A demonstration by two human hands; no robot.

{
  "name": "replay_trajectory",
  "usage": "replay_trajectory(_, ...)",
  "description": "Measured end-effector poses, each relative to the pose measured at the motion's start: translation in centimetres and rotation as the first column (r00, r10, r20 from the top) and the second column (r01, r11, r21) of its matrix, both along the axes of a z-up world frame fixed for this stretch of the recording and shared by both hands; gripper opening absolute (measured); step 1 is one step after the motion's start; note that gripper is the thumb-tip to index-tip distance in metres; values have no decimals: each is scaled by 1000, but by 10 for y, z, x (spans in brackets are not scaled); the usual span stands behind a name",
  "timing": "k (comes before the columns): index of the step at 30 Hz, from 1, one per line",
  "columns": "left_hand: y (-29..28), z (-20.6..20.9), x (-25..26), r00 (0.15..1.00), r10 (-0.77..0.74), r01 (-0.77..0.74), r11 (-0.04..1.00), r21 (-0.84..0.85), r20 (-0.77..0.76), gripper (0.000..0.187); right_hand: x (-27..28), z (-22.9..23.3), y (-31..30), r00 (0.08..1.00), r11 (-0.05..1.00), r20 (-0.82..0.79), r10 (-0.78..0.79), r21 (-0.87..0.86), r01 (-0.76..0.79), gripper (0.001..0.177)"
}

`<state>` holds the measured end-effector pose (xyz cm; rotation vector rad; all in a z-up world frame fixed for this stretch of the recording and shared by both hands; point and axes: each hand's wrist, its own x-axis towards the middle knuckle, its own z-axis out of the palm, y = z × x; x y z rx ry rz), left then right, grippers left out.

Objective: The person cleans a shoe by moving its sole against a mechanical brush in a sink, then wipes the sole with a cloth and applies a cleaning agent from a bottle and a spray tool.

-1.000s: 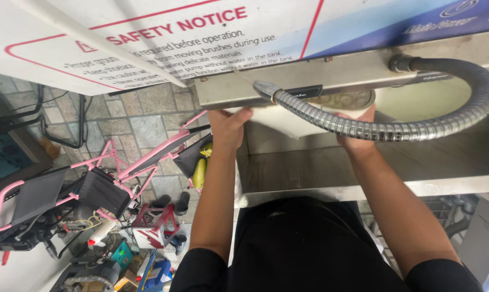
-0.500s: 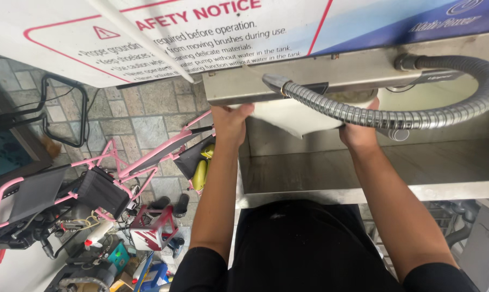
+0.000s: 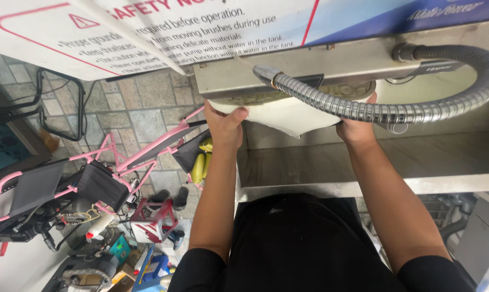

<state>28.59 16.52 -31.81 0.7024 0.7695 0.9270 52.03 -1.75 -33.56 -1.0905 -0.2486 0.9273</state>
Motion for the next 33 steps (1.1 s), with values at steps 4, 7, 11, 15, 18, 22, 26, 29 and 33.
replay_trajectory(4, 12, 0, 1, 1000, 20, -21, 995, -99, -16, 76, 4, -22, 12, 994, 992, -100, -33, -123, 21, 41)
replay_trajectory(7, 13, 10, 5, 997, 24, -27, 999, -45, -69, 92, 5, -16, 5, 999, 991, 42, -25, -127, 30, 64)
replay_trajectory(11, -17, 51, -10, 992, -120, 123, 991, 56, -47, 105, -3, 34, -25, 994, 995, 39, 103, 12, -103, 88)
replay_trajectory(15, -38, 118, -22, 955, -292, 280, 946, 165, 53, 110, 0, 104, -46, 968, 981, 179, 176, 54, -188, 104)
replay_trajectory(18, -46, 152, -24, 943, -310, 316, 948, -38, 121, 104, 4, 131, -49, 924, 958, 289, 251, 66, -281, 107)
replay_trajectory(22, -60, 173, -23, 929, -362, 357, 931, -70, -75, 80, 14, 153, -66, 887, 939, 330, 323, 2, -343, 107)
replay_trajectory(26, -89, 176, -13, 923, -325, 302, 943, -139, -205, 53, 33, 168, -86, 853, 911, 342, 395, -24, -412, 105)
replay_trajectory(29, -121, 169, 5, 950, -226, 193, 968, -161, -218, 46, 59, 176, -104, 785, 867, 370, 497, -172, -468, 107)
replay_trajectory(33, -151, 148, 22, 977, -93, 64, 986, -156, -190, 44, 131, 173, -133, 474, 533, 319, 821, -724, -437, 111)
